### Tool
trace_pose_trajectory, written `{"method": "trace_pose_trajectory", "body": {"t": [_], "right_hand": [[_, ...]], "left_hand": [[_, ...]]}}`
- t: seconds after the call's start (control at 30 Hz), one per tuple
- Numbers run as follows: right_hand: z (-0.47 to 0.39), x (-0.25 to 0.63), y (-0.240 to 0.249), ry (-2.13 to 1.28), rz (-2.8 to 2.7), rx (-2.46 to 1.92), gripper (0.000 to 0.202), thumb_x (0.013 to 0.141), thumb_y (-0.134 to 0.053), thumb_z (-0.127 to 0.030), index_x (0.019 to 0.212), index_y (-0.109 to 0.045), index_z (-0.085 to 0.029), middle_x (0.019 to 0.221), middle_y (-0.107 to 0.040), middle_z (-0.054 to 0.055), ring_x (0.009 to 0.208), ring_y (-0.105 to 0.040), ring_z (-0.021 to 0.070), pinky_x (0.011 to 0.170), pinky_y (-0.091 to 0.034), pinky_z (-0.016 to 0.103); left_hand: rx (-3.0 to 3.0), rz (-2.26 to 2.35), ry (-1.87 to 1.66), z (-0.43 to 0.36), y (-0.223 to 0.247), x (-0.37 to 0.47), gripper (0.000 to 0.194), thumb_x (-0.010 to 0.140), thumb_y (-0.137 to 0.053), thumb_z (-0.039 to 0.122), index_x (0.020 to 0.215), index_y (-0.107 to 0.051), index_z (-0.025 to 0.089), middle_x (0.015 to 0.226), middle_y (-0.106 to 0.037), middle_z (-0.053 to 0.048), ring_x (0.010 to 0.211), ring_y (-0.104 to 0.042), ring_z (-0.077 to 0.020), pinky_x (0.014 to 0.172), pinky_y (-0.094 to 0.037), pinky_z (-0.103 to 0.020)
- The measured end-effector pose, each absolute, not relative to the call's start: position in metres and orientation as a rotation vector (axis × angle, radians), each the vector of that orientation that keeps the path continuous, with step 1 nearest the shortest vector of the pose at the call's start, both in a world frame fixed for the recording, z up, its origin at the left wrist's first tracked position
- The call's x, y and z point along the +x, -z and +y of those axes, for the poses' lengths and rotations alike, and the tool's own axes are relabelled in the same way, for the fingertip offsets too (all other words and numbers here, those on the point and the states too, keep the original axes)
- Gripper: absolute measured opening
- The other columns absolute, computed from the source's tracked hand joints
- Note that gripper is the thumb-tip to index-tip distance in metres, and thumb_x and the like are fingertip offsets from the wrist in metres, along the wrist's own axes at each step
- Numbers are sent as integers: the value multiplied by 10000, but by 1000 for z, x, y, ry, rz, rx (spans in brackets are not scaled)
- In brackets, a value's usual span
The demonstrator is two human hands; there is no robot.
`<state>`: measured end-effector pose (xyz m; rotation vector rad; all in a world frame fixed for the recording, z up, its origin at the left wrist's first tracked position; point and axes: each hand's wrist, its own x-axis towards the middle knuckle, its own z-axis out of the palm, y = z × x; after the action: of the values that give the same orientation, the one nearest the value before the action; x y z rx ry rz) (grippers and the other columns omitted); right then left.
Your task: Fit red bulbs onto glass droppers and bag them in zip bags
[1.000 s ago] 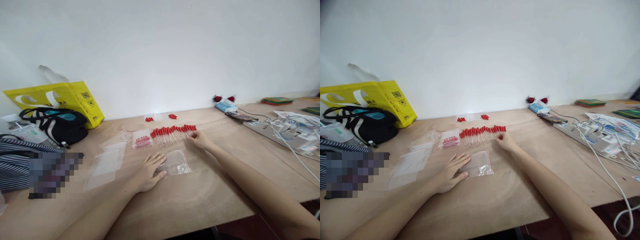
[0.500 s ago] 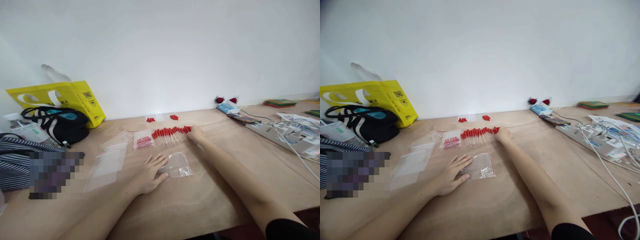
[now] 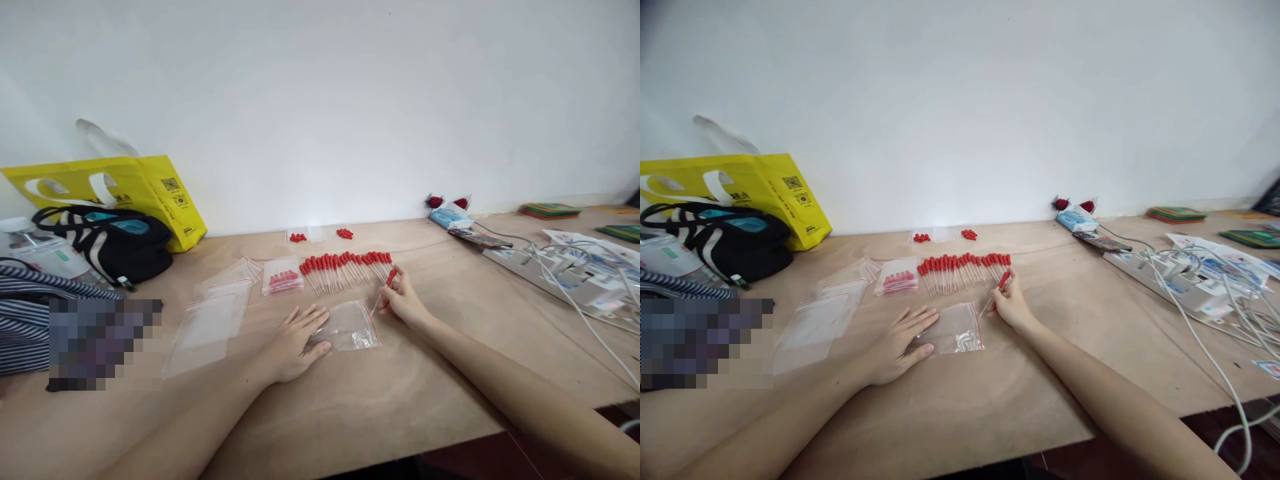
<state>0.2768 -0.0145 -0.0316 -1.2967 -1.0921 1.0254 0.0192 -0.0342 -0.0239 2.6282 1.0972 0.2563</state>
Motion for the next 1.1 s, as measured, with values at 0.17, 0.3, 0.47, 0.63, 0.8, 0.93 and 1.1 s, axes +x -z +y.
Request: {"method": "trace_pose_trajectory", "body": {"t": [0.17, 0.3, 0.47, 0.63, 0.8, 0.93, 1.1], "right_hand": [[-20, 264, 33, -1149, -893, -1191, 583, 662, -559, -226, 1108, -184, -248, 616, -486, -89, 468, -557, 111, 459, -498, 245], [-23, 263, 33, -1306, -874, -1088, 451, 675, -606, -310, 937, -242, -259, 619, -538, -69, 536, -598, 135, 515, -504, 273], [-29, 267, 35, -1418, -1077, -1014, 479, 582, -706, -427, 840, -356, -228, 633, -577, -54, 520, -569, 103, 528, -470, 251], [-30, 272, 32, -1406, -1312, -1070, 431, 516, -761, -397, 736, -465, -173, 598, -579, -45, 495, -508, 59, 484, -392, 187], [-31, 271, 30, -1524, -1456, -1098, 465, 518, -752, -431, 790, -471, -179, 634, -611, -45, 366, -372, 21, 330, -231, 151], [-31, 267, 35, -1551, -1480, -1045, 444, 517, -752, -436, 715, -451, -176, 648, -639, -26, 374, -410, 31, 338, -250, 149], [-26, 265, 39, -1438, -1494, -1132, 418, 507, -748, -468, 705, -585, -138, 625, -647, 11, 395, -428, 45, 367, -307, 174]], "left_hand": [[2606, 1123, -257, -35, 21, 20, 596, 864, -366, 485, 1374, -209, 221, 1407, -309, -52, 1314, -215, -222, 1078, -129, -480], [2602, 1110, -261, -36, 20, 20, 589, 859, -370, 495, 1367, -230, 232, 1409, -307, -41, 1314, -213, -229, 1080, -121, -482], [2590, 1117, -259, -37, 19, 20, 577, 855, -374, 502, 1354, -264, 235, 1408, -310, -42, 1314, -212, -235, 1078, -128, -483], [2602, 1119, -249, -36, 21, 19, 576, 855, -369, 513, 1346, -282, 226, 1410, -306, -51, 1313, -216, -228, 1078, -126, -480], [2609, 1096, -263, -34, 23, 19, 575, 851, -372, 519, 1343, -291, 233, 1410, -305, -53, 1314, -214, -233, 1075, -128, -486], [2602, 1105, -254, -36, 21, 20, 570, 851, -382, 508, 1338, -305, 222, 1406, -311, -59, 1313, -215, -233, 1070, -127, -501], [2565, 1113, -403, -38, 12, 17, 483, 825, -455, 474, 1236, -463, 221, 1414, -295, -65, 1294, -263, -248, 1059, -215, -461]]}}
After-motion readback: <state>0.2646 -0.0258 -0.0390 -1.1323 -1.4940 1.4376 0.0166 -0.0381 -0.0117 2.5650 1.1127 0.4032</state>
